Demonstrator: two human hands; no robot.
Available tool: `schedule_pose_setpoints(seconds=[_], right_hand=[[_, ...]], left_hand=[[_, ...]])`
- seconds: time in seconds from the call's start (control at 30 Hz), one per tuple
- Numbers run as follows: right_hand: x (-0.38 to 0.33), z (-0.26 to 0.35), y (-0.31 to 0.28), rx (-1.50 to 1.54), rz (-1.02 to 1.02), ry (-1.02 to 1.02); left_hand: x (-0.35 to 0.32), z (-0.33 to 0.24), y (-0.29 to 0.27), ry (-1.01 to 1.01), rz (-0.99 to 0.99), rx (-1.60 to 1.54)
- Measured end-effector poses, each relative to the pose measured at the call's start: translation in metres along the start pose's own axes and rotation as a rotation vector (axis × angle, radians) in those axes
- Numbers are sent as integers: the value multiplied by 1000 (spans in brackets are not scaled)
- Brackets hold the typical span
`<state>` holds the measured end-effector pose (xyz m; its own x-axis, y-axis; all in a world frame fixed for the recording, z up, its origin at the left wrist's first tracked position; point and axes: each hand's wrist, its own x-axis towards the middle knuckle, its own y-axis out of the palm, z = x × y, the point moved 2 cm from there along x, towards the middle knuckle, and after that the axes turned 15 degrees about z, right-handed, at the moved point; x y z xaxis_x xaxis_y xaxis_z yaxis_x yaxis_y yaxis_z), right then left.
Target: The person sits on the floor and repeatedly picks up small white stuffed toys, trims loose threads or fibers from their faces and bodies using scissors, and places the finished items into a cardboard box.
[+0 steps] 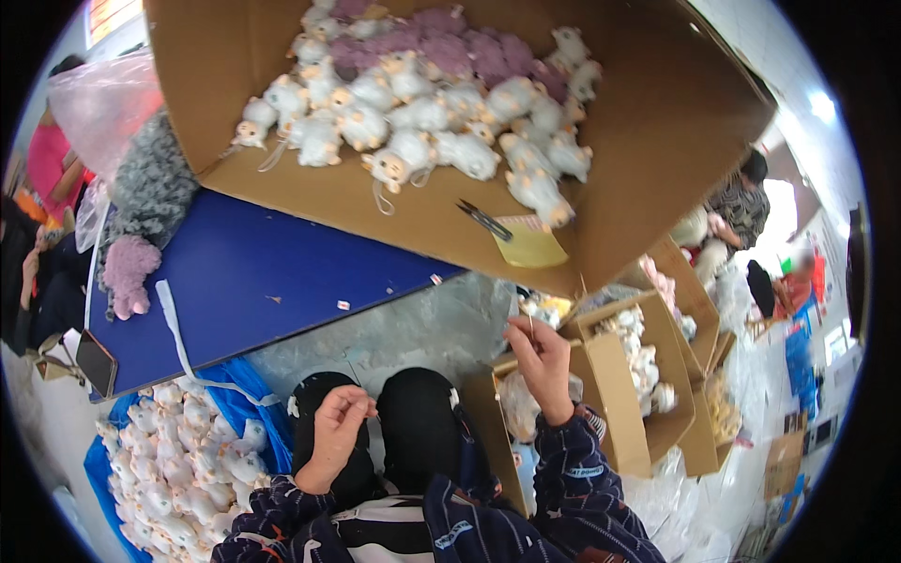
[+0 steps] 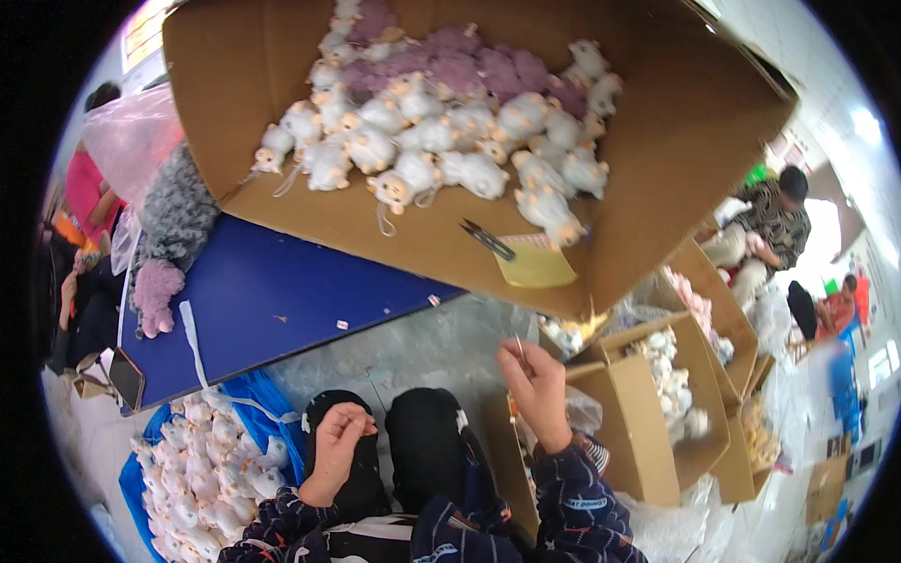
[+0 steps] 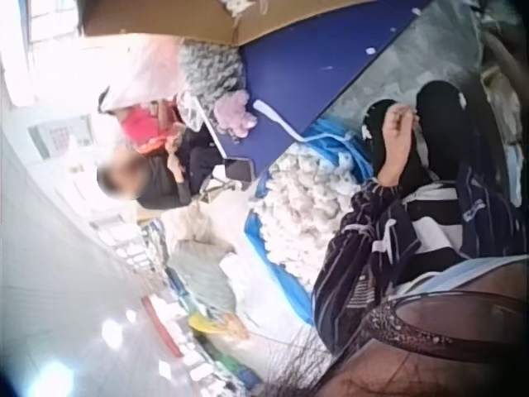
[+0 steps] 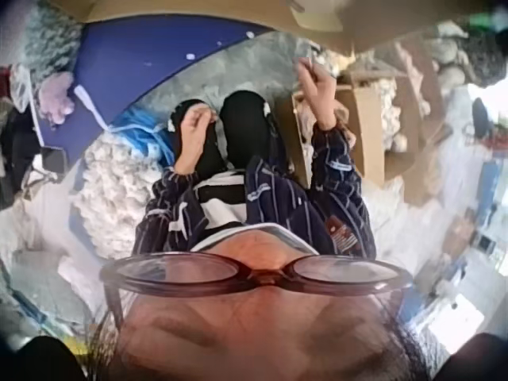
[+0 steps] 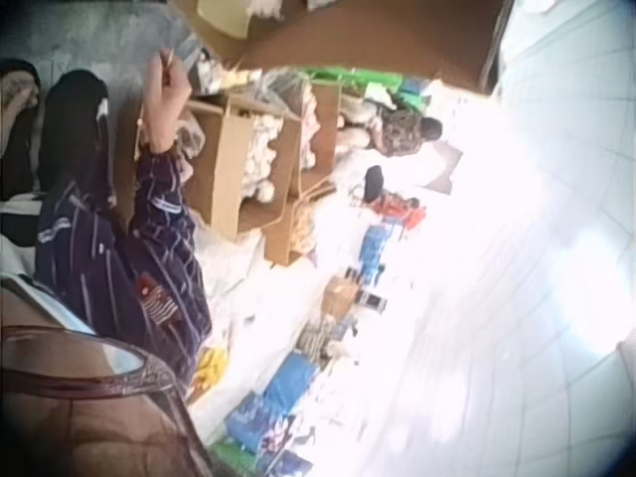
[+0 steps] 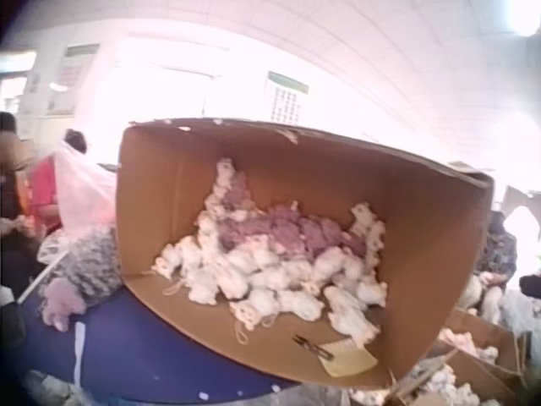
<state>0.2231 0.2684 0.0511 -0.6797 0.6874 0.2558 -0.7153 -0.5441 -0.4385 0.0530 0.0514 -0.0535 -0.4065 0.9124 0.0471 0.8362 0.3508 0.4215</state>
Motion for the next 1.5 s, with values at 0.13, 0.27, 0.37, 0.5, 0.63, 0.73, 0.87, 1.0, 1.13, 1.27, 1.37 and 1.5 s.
schedule_pose_setpoints(seconds=[0.13, 0.27, 0.37, 0.5, 0.63, 0.73, 0.87, 1.0, 1.13, 1.27, 1.37, 1.5], right_hand=[[101, 47, 30, -271, 119, -190], [184, 41, 64, -413, 97, -329], [225, 34, 91, -548, 81, -312], [253, 17, 119, -722, 46, -257], [253, 19, 116, -621, 33, -331], [216, 44, 106, -88, 107, -227], [103, 84, 93, 516, 308, 154], [9, 80, 119, 897, 479, 385], [-25, 61, 136, 856, 509, 441], [-44, 43, 139, 856, 648, 644], [-53, 28, 134, 838, 777, 689], [-55, 11, 115, 398, 733, 597]], left_hand=[[10, 9, -13, 31, 27, 71], [15, 21, -18, 6, 126, 69], [15, 19, -21, -26, 165, 16], [17, 12, -23, -56, 198, -16], [16, 1, -23, -61, 222, -2], [19, -38, -27, 239, 210, 616], [16, -90, -22, 591, -52, 1086], [6, -108, 0, 547, -52, 1196], [3, -83, -4, 337, 96, 891], [-2, -50, -13, 163, 103, 723], [-3, -34, -17, -3, 149, 609], [-7, -10, -18, -42, 151, 370]])
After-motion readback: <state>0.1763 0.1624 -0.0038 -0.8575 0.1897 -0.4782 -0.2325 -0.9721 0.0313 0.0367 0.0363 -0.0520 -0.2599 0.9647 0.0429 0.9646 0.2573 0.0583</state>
